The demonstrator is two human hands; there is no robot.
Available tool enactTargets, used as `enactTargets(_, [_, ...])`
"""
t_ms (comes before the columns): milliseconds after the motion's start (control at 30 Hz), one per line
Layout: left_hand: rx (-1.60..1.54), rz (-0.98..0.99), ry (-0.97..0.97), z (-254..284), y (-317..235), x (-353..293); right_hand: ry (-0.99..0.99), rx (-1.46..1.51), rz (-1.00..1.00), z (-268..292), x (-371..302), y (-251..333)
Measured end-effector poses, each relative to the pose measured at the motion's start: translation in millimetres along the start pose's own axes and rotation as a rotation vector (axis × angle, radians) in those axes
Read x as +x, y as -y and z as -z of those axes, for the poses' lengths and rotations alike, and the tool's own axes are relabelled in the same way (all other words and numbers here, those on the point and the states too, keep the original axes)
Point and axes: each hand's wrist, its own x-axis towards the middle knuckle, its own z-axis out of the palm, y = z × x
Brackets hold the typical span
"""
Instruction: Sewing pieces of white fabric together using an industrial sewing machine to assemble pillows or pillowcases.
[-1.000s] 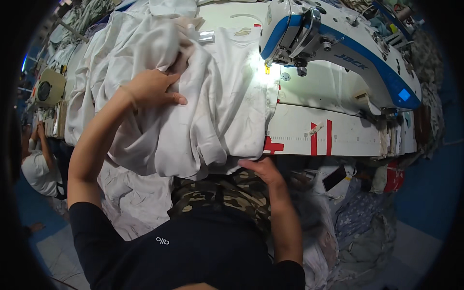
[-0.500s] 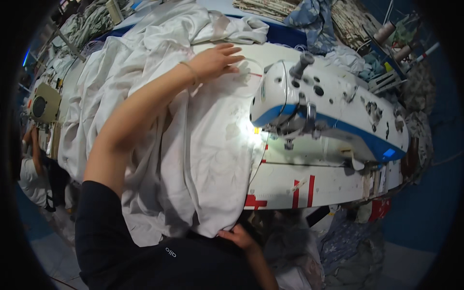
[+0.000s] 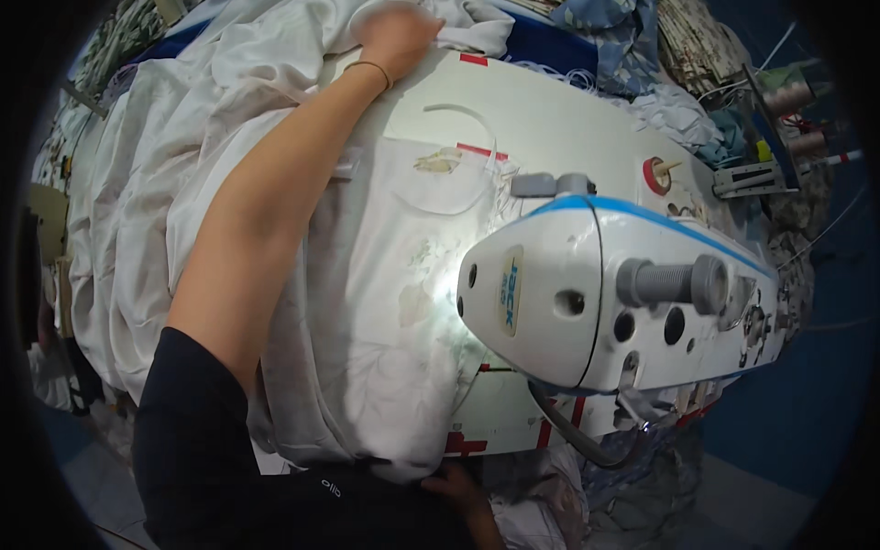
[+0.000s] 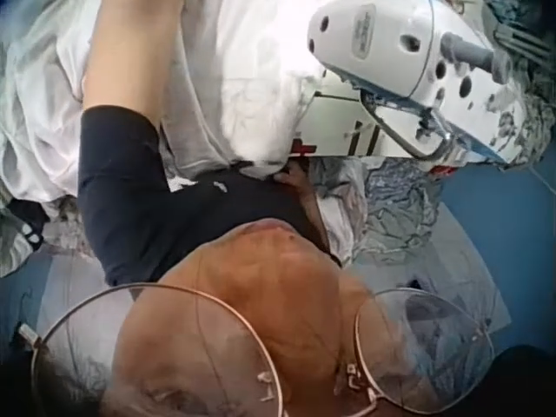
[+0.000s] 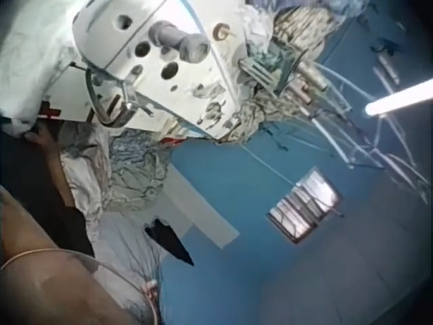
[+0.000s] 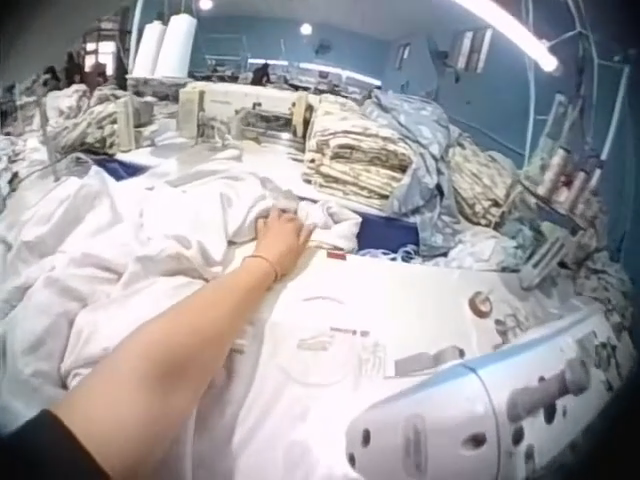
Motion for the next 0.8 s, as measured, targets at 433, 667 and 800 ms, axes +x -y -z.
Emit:
enactTargets(433, [-0.321,-0.491,0.458,202,-84,-239,0.128,0.771,0.483,-49,-3,7])
enactTargets(667, [-0.047,-0.308,0.49,249,11,-345,0.044,0.783,0.569,-68,-33,7])
enactTargets(800, [-0.149,-0.326,0.459,255,25,-341,-0.023,0.698,0.626,-63,-21,-11])
